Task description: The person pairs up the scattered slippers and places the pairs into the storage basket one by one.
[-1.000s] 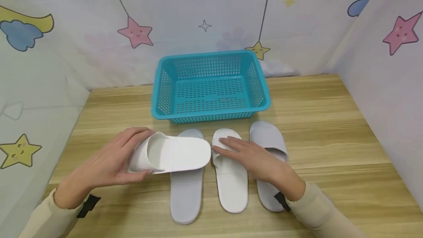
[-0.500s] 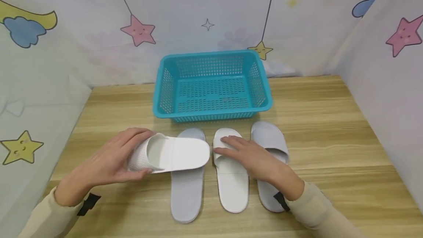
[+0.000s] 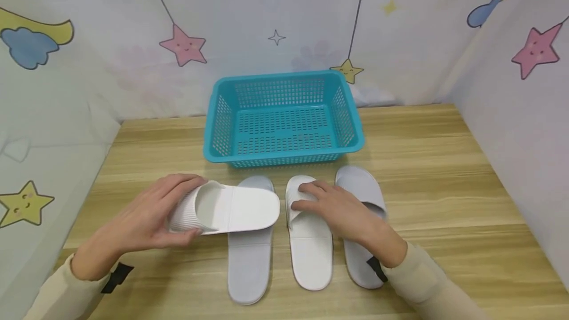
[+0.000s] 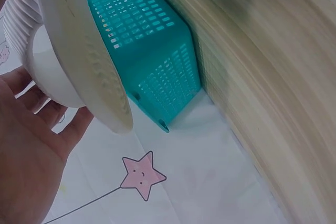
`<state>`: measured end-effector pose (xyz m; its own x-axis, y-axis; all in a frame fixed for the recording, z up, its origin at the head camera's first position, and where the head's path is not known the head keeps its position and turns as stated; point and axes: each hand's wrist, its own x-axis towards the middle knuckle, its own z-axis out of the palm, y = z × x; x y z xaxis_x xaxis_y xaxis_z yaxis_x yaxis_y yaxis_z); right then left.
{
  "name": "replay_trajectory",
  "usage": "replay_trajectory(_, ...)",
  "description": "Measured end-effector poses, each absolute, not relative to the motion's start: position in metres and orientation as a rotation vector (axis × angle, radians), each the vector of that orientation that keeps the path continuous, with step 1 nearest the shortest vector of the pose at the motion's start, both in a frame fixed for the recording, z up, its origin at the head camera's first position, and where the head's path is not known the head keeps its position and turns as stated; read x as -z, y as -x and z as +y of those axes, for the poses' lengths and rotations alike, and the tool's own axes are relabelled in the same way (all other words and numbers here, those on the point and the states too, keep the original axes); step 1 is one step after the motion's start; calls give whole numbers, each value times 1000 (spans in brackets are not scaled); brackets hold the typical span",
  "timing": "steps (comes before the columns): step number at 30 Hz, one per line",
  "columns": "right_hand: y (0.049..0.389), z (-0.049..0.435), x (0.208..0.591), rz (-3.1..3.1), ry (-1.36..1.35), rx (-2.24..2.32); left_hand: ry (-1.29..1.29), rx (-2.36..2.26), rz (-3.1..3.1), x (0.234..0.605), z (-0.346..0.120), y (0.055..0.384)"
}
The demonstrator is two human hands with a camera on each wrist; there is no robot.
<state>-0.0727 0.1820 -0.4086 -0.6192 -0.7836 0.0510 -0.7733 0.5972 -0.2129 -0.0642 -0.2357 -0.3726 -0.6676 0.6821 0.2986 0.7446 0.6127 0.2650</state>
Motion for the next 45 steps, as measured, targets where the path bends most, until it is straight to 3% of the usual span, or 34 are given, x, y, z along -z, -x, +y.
replay_trajectory(45, 84, 185, 399, 2582, 1403, 376, 1168, 574, -2606, 367, -236, 58)
